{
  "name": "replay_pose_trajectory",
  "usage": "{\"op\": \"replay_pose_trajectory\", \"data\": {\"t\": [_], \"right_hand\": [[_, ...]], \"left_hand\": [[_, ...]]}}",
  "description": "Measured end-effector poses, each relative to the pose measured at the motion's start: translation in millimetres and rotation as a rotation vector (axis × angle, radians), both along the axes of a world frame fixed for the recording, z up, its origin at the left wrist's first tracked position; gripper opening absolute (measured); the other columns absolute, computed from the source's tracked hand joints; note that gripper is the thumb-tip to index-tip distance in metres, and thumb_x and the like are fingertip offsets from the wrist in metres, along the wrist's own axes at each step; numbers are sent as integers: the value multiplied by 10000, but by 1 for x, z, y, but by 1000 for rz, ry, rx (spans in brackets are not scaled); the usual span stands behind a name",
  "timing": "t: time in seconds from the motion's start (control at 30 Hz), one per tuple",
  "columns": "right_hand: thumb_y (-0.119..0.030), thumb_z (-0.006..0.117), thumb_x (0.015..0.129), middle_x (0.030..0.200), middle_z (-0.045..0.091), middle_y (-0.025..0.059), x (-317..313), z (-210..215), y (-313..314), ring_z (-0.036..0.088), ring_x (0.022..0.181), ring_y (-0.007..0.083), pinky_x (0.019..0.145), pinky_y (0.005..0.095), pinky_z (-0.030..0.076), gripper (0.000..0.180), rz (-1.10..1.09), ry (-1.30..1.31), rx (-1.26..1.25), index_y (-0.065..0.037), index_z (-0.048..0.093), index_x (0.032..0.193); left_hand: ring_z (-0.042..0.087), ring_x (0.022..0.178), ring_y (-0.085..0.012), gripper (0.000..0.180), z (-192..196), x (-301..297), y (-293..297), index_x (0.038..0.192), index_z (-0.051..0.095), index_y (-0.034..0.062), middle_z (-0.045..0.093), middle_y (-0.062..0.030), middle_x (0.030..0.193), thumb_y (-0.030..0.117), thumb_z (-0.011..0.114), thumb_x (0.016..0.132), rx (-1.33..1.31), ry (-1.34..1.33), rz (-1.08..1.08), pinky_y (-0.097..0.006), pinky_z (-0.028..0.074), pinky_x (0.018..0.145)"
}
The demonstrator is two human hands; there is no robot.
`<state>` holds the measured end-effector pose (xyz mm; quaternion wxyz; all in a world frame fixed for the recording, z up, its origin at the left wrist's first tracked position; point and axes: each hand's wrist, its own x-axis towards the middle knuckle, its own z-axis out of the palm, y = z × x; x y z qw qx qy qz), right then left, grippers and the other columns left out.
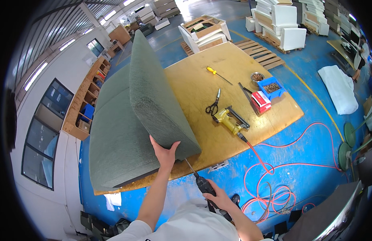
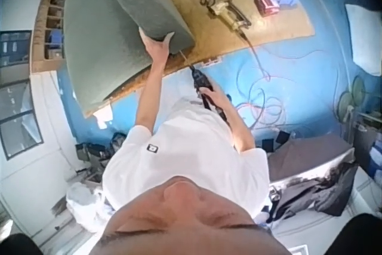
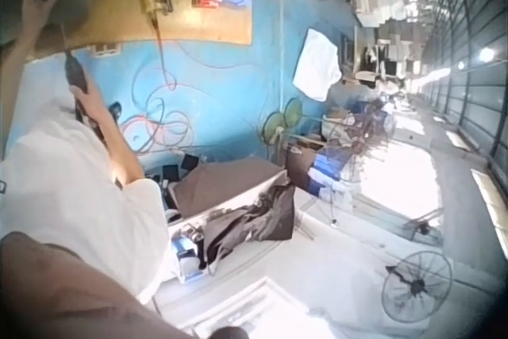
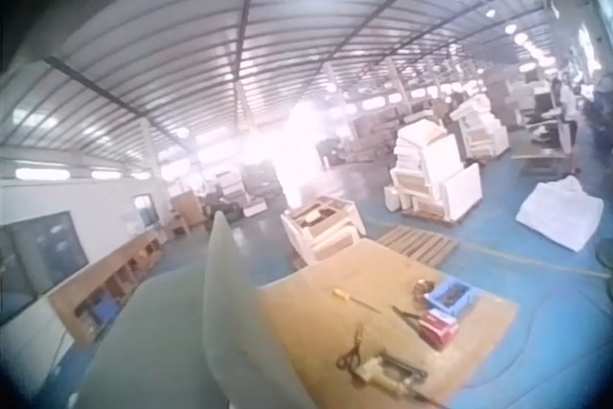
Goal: Attach metal hardware brackets to an upholstered furniture frame using a power drill.
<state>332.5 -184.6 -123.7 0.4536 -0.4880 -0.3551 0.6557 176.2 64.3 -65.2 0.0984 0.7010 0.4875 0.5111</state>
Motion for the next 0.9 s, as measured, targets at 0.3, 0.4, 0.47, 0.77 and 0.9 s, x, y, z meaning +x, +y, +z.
{"op": "replay_pose_trajectory", "data": {"t": [0.3,0.4,0.47,0.77,0.9], "right_hand": [[-226,699,939,919,596,50,2,34,21,575,668,129,573,290,495,699,-86,121,-1,-178,349,1542],[-229,701,938,894,588,42,-2,27,29,552,627,119,541,288,473,709,-74,104,31,-171,340,1545],[-230,702,937,877,586,37,-4,31,33,550,624,114,536,285,468,711,-77,105,27,-164,339,1545],[-253,698,941,834,591,29,-24,20,51,558,628,104,527,283,460,715,-125,22,114,-134,337,1547],[-264,683,953,858,594,32,-43,12,61,564,640,102,534,277,466,715,-188,29,113,-116,328,1556]], "left_hand": [[520,1262,-413,961,-16,-10,2,1513,313,-27,518,-245,1372,176,882,766,93,26,-67,-441,419,1057],[534,1196,-422,945,-19,-6,2,1515,305,-24,527,-239,1306,147,868,775,100,58,-30,-455,434,1018],[533,1185,-423,943,-21,-8,3,1516,300,-22,524,-238,1291,137,864,777,121,55,-40,-458,437,1011],[542,1231,-415,952,-25,-23,5,1522,314,-12,541,-229,1356,98,861,751,71,47,-95,-455,441,1027],[516,1302,-408,964,-23,-27,5,1535,306,1,490,-219,1471,81,856,747,48,88,-123,-454,434,1059]]}}
